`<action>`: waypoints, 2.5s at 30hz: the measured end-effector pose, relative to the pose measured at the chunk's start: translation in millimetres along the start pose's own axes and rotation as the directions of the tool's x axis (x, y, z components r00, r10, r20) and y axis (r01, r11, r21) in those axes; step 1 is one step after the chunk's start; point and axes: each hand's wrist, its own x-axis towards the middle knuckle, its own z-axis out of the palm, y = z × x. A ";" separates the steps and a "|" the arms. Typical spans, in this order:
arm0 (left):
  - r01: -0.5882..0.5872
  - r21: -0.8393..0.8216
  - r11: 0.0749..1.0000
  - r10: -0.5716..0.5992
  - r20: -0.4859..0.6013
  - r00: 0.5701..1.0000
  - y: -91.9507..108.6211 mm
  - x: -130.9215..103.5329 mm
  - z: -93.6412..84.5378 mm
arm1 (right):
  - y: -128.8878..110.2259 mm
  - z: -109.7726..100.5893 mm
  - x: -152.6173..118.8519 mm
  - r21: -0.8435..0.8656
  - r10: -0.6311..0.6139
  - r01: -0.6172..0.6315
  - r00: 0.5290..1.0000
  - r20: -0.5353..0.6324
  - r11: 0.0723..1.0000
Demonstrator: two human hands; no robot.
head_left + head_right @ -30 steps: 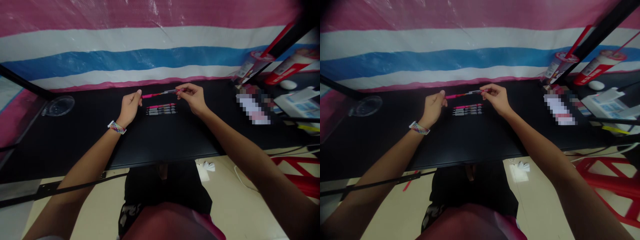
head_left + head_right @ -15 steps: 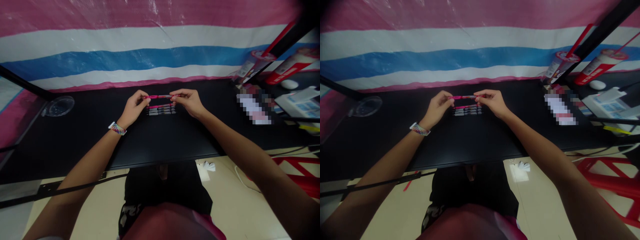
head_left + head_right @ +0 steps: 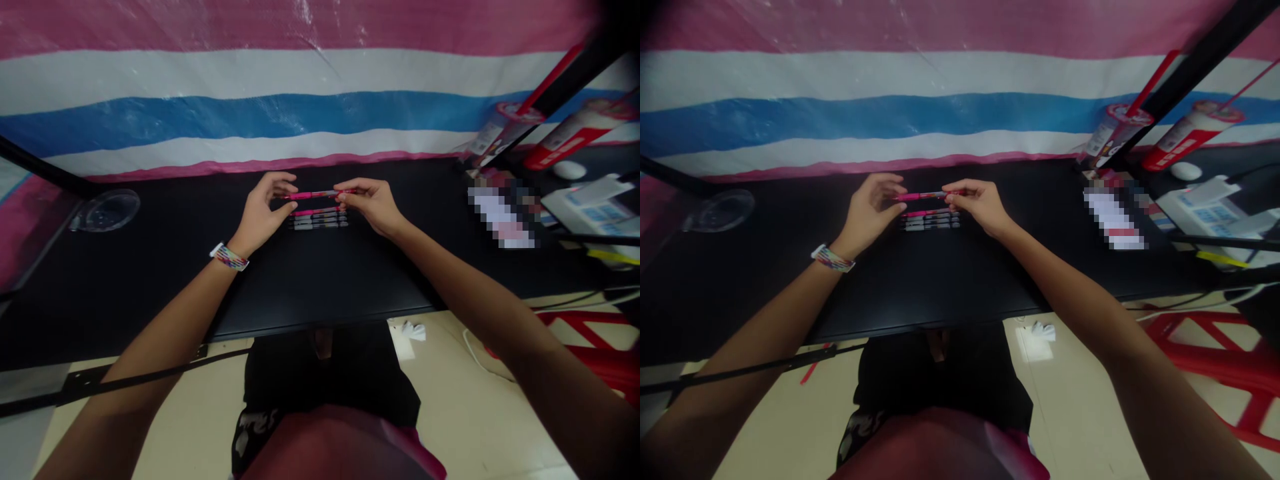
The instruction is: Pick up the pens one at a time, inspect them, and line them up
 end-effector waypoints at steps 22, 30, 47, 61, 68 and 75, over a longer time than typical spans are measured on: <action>0.015 0.103 0.995 -0.011 -0.039 0.999 6.8 -3.5 -0.3 | -1.2 5.5 -3.1 -0.078 -0.040 0.037 0.999 -0.035 0.996; 0.073 0.003 0.997 -0.073 -0.049 0.996 8.7 -3.0 3.4 | -20.2 11.0 -7.3 0.310 0.197 -0.255 0.958 0.206 0.916; 0.094 -0.045 0.995 -0.096 -0.041 0.995 10.9 -4.1 5.6 | -27.8 18.6 -9.0 0.355 0.268 -0.331 0.939 0.215 0.875; 0.076 -0.046 0.996 -0.079 -0.064 0.995 11.6 -4.1 7.1 | -28.4 22.7 -10.0 0.354 0.259 -0.295 0.955 0.148 0.887; 0.080 -0.042 0.996 -0.083 -0.078 0.994 12.1 -4.7 7.0 | -25.7 22.3 -9.5 0.341 0.262 -0.290 0.957 0.126 0.894; 0.090 -0.033 0.995 -0.092 -0.076 0.993 12.6 -4.5 7.1 | -27.2 22.0 -9.5 0.355 0.264 -0.300 0.953 0.147 0.885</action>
